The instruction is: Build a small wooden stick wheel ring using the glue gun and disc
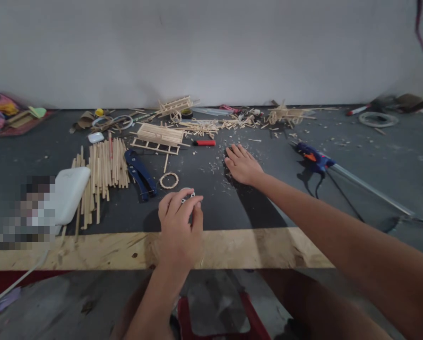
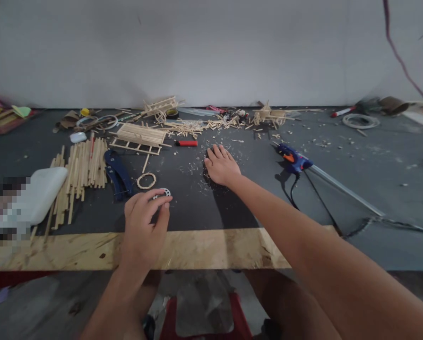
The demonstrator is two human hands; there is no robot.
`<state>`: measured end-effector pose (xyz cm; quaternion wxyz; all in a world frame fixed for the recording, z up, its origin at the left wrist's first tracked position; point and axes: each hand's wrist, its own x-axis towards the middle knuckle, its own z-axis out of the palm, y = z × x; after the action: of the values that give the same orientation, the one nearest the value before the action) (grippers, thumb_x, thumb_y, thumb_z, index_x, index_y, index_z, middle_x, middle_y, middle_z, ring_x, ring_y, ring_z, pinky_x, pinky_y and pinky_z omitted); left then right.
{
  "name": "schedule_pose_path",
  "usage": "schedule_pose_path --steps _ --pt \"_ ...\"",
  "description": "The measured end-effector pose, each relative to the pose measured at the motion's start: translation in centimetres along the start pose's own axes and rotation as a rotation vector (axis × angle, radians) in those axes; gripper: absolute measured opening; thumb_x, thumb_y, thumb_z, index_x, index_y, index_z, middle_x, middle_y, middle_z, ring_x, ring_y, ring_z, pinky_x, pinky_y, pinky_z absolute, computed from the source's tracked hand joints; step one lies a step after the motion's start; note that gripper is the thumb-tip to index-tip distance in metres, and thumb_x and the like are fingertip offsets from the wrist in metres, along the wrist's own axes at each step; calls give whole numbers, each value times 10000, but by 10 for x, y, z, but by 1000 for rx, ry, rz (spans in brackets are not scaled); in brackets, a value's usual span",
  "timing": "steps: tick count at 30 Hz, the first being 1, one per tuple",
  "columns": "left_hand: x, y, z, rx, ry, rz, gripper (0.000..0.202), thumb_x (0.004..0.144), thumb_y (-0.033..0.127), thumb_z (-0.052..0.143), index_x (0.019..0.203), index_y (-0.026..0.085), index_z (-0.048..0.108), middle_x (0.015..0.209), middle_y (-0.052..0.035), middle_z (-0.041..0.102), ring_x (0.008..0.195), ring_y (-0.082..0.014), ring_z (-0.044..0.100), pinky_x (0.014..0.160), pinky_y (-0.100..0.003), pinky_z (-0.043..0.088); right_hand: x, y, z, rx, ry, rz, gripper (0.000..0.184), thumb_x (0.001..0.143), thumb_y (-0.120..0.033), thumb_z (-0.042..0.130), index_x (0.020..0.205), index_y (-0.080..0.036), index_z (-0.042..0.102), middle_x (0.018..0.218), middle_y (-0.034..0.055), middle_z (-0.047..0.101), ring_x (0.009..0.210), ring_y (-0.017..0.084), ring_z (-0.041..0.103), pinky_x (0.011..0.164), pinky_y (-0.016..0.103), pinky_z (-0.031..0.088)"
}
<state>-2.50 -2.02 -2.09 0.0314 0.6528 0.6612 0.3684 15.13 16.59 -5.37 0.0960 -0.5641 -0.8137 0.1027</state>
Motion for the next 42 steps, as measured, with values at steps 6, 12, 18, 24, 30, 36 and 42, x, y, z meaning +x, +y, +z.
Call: schedule_pose_path --steps 6,12,18,24,30,36,42 --pt "-7 1 4 -66 -46 6 208 872 134 494 934 222 672 1073 -45 681 1084 -236 529 994 -441 395 -3 16 -25 96 68 31 487 966 -343 200 1243 -188 569 1224 101 636 1135 250 571 920 380 451" --pt "-8 1 8 -123 -66 26 205 886 148 480 949 203 666 1043 -48 692 1060 -216 537 983 -407 410 -34 21 -30 99 38 -73 398 858 -492 512 1125 -243 671 1131 79 665 1062 283 568 908 411 426" --pt "-8 3 14 -184 -87 44 202 880 135 482 937 206 663 1016 -43 702 1030 -203 565 976 -399 420 -43 13 -14 91 72 -67 325 815 -503 600 1090 -362 703 1189 60 606 1165 319 478 983 504 340" --pt "-7 6 17 -215 -122 52 212 879 134 471 944 214 656 1012 -42 703 1014 -203 580 957 -400 430 -42 6 -9 126 161 41 182 824 -428 621 895 -322 751 1089 53 630 1056 285 532 918 467 378" --pt "-6 7 18 -230 -145 44 213 881 131 464 939 211 653 1004 -43 705 999 -200 586 945 -400 435 -42 -5 -7 143 211 93 165 835 -360 603 816 -266 737 961 75 645 986 286 548 868 459 383" --pt "-8 6 21 -238 -153 30 208 876 137 471 935 207 658 992 -46 707 989 -200 593 936 -391 446 -42 -11 -4 177 216 81 162 855 -262 545 781 -214 681 875 60 677 901 225 586 813 359 419" --pt "-8 5 21 -228 -195 -10 209 873 144 472 930 208 662 992 -51 712 995 -205 605 931 -396 456 -40 -15 0 210 260 117 160 853 -234 524 744 -193 634 853 73 664 847 209 586 755 322 424"
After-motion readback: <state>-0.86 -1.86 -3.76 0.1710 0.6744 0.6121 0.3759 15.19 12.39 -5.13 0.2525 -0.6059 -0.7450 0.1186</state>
